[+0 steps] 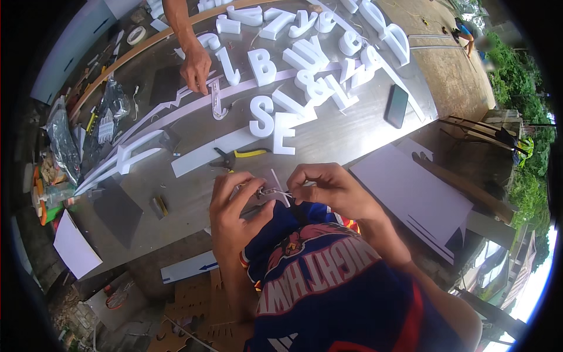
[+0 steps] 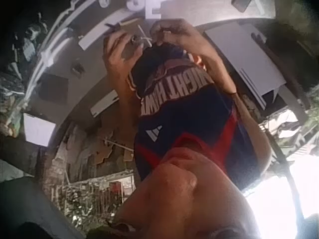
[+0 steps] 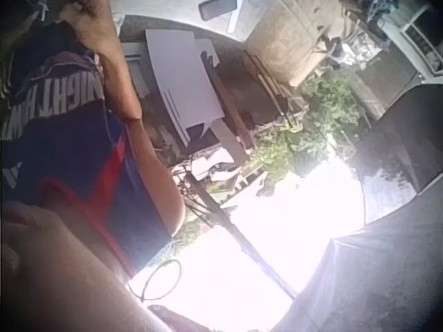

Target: The person is wiring LED strips into 3D sign letters and connecting them with thin wires.

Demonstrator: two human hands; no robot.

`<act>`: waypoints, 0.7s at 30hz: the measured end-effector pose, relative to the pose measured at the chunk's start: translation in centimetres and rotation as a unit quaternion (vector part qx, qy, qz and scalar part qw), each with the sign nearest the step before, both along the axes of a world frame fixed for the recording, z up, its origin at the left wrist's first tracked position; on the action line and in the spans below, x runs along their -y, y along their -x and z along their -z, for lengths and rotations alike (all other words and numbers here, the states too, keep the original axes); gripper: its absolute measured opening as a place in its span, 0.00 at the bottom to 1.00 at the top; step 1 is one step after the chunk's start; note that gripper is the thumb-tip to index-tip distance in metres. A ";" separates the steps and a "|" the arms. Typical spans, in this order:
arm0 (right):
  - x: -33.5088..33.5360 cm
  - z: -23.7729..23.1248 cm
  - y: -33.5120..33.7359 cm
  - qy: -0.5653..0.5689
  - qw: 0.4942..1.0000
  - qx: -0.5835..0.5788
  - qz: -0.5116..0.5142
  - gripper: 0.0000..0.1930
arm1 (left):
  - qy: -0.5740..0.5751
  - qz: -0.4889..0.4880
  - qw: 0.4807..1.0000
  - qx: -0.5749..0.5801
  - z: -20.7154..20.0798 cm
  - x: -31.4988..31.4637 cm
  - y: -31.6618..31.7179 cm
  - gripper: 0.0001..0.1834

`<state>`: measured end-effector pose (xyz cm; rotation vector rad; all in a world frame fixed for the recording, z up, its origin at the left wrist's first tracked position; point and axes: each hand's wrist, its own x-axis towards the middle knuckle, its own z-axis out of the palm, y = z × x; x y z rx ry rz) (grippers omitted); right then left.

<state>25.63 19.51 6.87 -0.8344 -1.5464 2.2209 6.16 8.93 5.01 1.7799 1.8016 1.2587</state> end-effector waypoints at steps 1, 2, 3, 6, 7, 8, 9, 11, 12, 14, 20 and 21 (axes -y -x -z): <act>0.0 0.5 -0.2 0.010 1.000 -0.005 -0.010 0.05 | 0.019 0.012 1.000 0.011 0.3 0.0 -0.1 0.21; 0.1 0.8 -0.3 0.023 0.999 -0.012 -0.022 0.05 | 0.010 0.016 1.000 0.005 0.5 0.2 0.0 0.21; 0.2 0.9 -0.4 0.027 0.999 -0.009 -0.022 0.06 | 0.015 0.022 1.000 0.013 0.8 0.4 0.0 0.21; 0.4 0.8 -0.1 0.042 0.999 -0.033 -0.001 0.06 | 0.013 0.035 0.999 0.018 0.7 0.3 0.1 0.20; 0.3 0.7 0.1 0.037 0.999 -0.036 0.001 0.06 | 0.017 0.029 0.999 0.031 0.6 0.2 0.1 0.20; 0.2 0.7 0.4 0.072 0.997 -0.036 0.009 0.07 | 0.022 0.023 0.999 0.044 0.7 0.1 0.1 0.20; 0.2 0.7 0.6 0.108 0.993 -0.036 0.017 0.07 | 0.020 0.025 0.999 0.043 0.9 -0.2 0.1 0.20; 0.1 1.9 1.0 0.133 0.989 -0.046 0.041 0.07 | 0.022 0.018 0.997 0.077 1.7 -0.9 0.1 0.19; 0.2 2.5 1.1 0.160 0.984 -0.054 0.064 0.07 | 0.025 0.016 0.996 0.080 2.0 -1.2 -0.1 0.19; 0.2 2.8 1.6 0.170 0.979 -0.056 0.094 0.07 | 0.042 0.012 0.993 0.112 2.8 -1.9 -0.4 0.19; 0.4 5.0 2.6 0.186 0.968 -0.011 0.170 0.07 | 0.074 -0.023 0.983 0.164 6.5 -1.6 -1.7 0.22; 0.5 5.9 2.6 0.182 0.965 0.010 0.190 0.08 | 0.067 -0.077 0.973 0.206 6.8 -1.4 -2.5 0.23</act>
